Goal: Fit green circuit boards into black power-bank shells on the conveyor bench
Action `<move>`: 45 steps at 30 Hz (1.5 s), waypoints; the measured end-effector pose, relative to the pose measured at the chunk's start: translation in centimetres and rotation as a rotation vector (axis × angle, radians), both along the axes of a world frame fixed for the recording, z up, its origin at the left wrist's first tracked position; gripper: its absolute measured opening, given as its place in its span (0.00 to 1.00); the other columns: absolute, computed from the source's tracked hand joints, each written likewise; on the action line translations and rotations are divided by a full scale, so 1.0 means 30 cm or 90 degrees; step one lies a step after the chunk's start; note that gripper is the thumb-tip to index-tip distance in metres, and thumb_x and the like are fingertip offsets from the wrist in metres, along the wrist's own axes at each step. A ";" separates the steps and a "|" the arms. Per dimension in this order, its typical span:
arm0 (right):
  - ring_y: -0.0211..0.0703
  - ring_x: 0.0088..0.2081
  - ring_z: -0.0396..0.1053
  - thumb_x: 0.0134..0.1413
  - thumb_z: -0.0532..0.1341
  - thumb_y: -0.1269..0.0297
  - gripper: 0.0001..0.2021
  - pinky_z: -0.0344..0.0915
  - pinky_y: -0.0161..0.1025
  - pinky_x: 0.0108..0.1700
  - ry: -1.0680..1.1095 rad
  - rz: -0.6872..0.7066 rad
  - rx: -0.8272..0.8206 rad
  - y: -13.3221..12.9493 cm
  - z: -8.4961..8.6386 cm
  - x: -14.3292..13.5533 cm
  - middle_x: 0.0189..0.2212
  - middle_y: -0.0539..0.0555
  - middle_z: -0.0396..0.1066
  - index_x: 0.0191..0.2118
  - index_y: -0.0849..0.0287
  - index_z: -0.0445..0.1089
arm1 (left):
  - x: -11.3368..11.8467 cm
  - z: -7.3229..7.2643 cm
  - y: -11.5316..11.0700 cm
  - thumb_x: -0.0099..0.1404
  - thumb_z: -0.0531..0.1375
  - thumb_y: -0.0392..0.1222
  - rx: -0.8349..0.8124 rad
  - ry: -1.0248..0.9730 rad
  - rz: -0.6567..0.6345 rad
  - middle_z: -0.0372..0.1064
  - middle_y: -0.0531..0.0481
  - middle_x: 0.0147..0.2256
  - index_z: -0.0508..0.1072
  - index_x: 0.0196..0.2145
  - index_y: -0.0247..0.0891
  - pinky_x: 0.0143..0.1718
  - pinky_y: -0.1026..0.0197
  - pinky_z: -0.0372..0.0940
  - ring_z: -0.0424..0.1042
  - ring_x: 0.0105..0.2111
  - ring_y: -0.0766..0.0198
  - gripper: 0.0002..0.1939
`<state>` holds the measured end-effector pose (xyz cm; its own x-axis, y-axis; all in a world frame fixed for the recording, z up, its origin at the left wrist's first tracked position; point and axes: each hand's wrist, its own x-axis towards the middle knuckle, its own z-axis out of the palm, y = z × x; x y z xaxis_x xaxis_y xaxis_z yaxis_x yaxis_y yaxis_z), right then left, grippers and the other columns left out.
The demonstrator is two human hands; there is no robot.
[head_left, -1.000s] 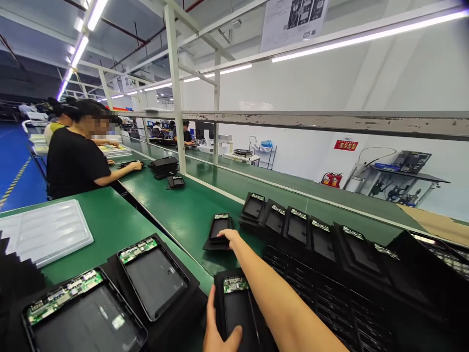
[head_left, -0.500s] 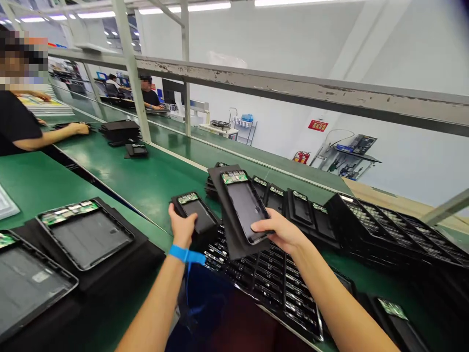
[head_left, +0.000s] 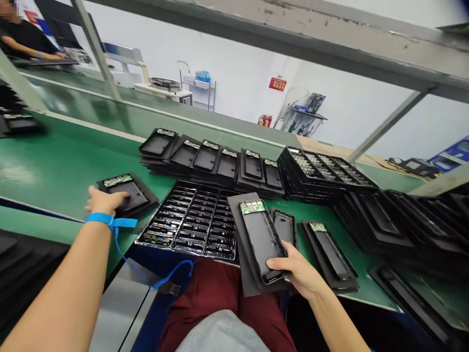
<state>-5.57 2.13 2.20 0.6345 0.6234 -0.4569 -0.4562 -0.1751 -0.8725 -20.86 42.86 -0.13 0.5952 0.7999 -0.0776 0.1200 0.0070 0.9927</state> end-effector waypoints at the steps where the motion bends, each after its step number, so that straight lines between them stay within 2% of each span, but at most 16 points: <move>1: 0.45 0.34 0.70 0.25 0.70 0.68 0.23 0.64 0.38 0.37 0.000 -0.011 0.004 -0.007 -0.005 -0.001 0.32 0.52 0.75 0.37 0.59 0.73 | 0.006 0.022 -0.021 0.67 0.52 0.45 0.018 -0.004 0.020 0.62 0.39 0.52 0.62 0.51 0.31 0.44 0.45 0.61 0.68 0.44 0.60 0.19; 4: 0.43 0.33 0.69 0.25 0.70 0.69 0.23 0.63 0.37 0.37 -0.001 -0.031 0.018 -0.008 -0.020 -0.016 0.31 0.51 0.75 0.37 0.60 0.72 | 0.028 0.084 -0.159 0.68 0.49 0.47 0.075 -0.035 0.098 0.56 0.34 0.56 0.57 0.54 0.30 0.44 0.41 0.56 0.63 0.51 0.56 0.22; 6: 0.43 0.34 0.69 0.24 0.71 0.69 0.23 0.63 0.37 0.38 0.000 -0.035 0.031 0.000 -0.031 -0.038 0.32 0.51 0.75 0.37 0.60 0.72 | 0.049 0.100 -0.321 0.69 0.50 0.47 0.096 -0.066 0.108 0.38 0.25 0.62 0.48 0.53 0.26 0.36 0.41 0.49 0.44 0.61 0.49 0.24; 7: 0.44 0.35 0.69 0.24 0.71 0.69 0.24 0.64 0.37 0.39 0.003 -0.036 0.037 0.004 -0.037 -0.052 0.33 0.51 0.75 0.37 0.60 0.72 | 0.061 0.097 -0.417 0.65 0.52 0.53 0.092 -0.072 0.100 0.38 0.37 0.64 0.47 0.57 0.35 0.39 0.44 0.51 0.40 0.62 0.47 0.29; 8: 0.45 0.36 0.69 0.24 0.71 0.69 0.25 0.64 0.38 0.40 0.008 -0.037 0.041 0.007 -0.042 -0.068 0.33 0.52 0.75 0.38 0.60 0.72 | 0.072 0.088 -0.517 0.57 0.60 0.56 0.067 -0.067 0.070 0.45 0.45 0.63 0.50 0.58 0.43 0.46 0.46 0.54 0.44 0.62 0.47 0.37; 10: 0.46 0.38 0.69 0.25 0.71 0.68 0.26 0.64 0.39 0.42 0.017 -0.035 0.053 0.007 -0.053 -0.103 0.35 0.52 0.75 0.40 0.59 0.71 | 0.094 0.055 -0.704 0.46 0.66 0.55 -0.033 -0.045 -0.045 0.56 0.42 0.59 0.52 0.60 0.44 0.49 0.47 0.59 0.60 0.55 0.46 0.46; 12: 0.47 0.39 0.70 0.27 0.71 0.67 0.28 0.65 0.41 0.43 0.014 -0.025 0.070 0.001 -0.064 -0.140 0.36 0.52 0.74 0.42 0.58 0.70 | 0.111 0.022 -0.843 0.51 0.64 0.53 -0.144 -0.044 -0.159 0.64 0.40 0.54 0.54 0.60 0.42 0.45 0.49 0.65 0.68 0.49 0.48 0.42; 14: 0.48 0.41 0.70 0.30 0.70 0.68 0.29 0.65 0.42 0.45 -0.004 -0.010 0.092 -0.008 -0.074 -0.174 0.39 0.52 0.74 0.46 0.57 0.68 | 0.120 0.003 -0.914 0.55 0.62 0.51 -0.203 -0.056 -0.212 0.69 0.44 0.49 0.59 0.56 0.42 0.43 0.51 0.68 0.71 0.45 0.51 0.33; 18: 0.50 0.45 0.69 0.34 0.69 0.67 0.31 0.65 0.43 0.48 -0.038 -0.026 0.101 -0.030 -0.089 -0.230 0.44 0.53 0.72 0.50 0.55 0.64 | 0.129 0.018 -0.926 0.54 0.64 0.45 -0.225 -0.038 -0.218 0.72 0.47 0.45 0.66 0.49 0.41 0.40 0.53 0.70 0.74 0.41 0.53 0.25; 22: 0.46 0.46 0.68 0.47 0.64 0.63 0.24 0.66 0.43 0.48 -0.094 0.002 0.078 -0.070 -0.088 -0.236 0.46 0.55 0.70 0.52 0.55 0.62 | 0.130 0.056 -0.919 0.57 0.61 0.44 -0.179 0.012 -0.240 0.72 0.47 0.46 0.65 0.49 0.41 0.43 0.55 0.68 0.73 0.42 0.55 0.22; 24: 0.43 0.40 0.69 0.52 0.60 0.62 0.20 0.68 0.40 0.42 -0.279 -0.050 0.021 -0.092 -0.078 -0.211 0.42 0.54 0.70 0.52 0.55 0.62 | 0.126 0.069 -0.924 0.57 0.61 0.44 -0.162 0.011 -0.251 0.70 0.48 0.49 0.64 0.49 0.41 0.44 0.57 0.68 0.71 0.46 0.56 0.22; 27: 0.40 0.35 0.67 0.52 0.60 0.68 0.14 0.67 0.38 0.36 -0.703 -0.162 -0.072 -0.101 -0.036 -0.157 0.36 0.54 0.68 0.46 0.57 0.66 | 0.113 0.080 -0.935 0.57 0.61 0.43 -0.156 0.020 -0.251 0.69 0.48 0.50 0.64 0.48 0.41 0.41 0.60 0.69 0.70 0.48 0.56 0.21; 29: 0.41 0.36 0.67 0.51 0.60 0.74 0.11 0.67 0.38 0.37 -0.931 -0.140 -0.047 -0.082 0.010 -0.123 0.35 0.55 0.68 0.42 0.60 0.69 | 0.105 0.085 -0.941 0.57 0.61 0.43 -0.139 0.040 -0.253 0.69 0.48 0.50 0.64 0.47 0.41 0.39 0.62 0.70 0.70 0.48 0.57 0.20; 32: 0.40 0.34 0.68 0.50 0.61 0.77 0.07 0.67 0.38 0.35 -1.120 -0.053 -0.009 -0.031 0.080 -0.087 0.31 0.57 0.69 0.37 0.66 0.72 | 0.099 0.093 -0.949 0.57 0.61 0.42 -0.093 0.061 -0.262 0.70 0.50 0.49 0.64 0.47 0.42 0.38 0.64 0.70 0.71 0.47 0.58 0.19; 39: 0.43 0.32 0.66 0.51 0.59 0.78 0.07 0.66 0.42 0.33 -1.242 0.043 0.040 0.031 0.119 -0.048 0.29 0.60 0.72 0.36 0.72 0.74 | 0.106 0.115 -0.950 0.56 0.59 0.41 0.008 0.096 -0.278 0.70 0.53 0.49 0.64 0.49 0.44 0.42 0.62 0.70 0.72 0.44 0.60 0.21; 45: 0.43 0.31 0.65 0.52 0.58 0.77 0.07 0.66 0.42 0.34 -1.246 0.074 0.027 0.024 0.126 -0.048 0.30 0.60 0.72 0.35 0.70 0.73 | 0.103 0.098 -0.955 0.51 0.56 0.40 0.069 0.067 -0.290 0.72 0.62 0.45 0.64 0.45 0.50 0.36 0.58 0.70 0.74 0.39 0.60 0.22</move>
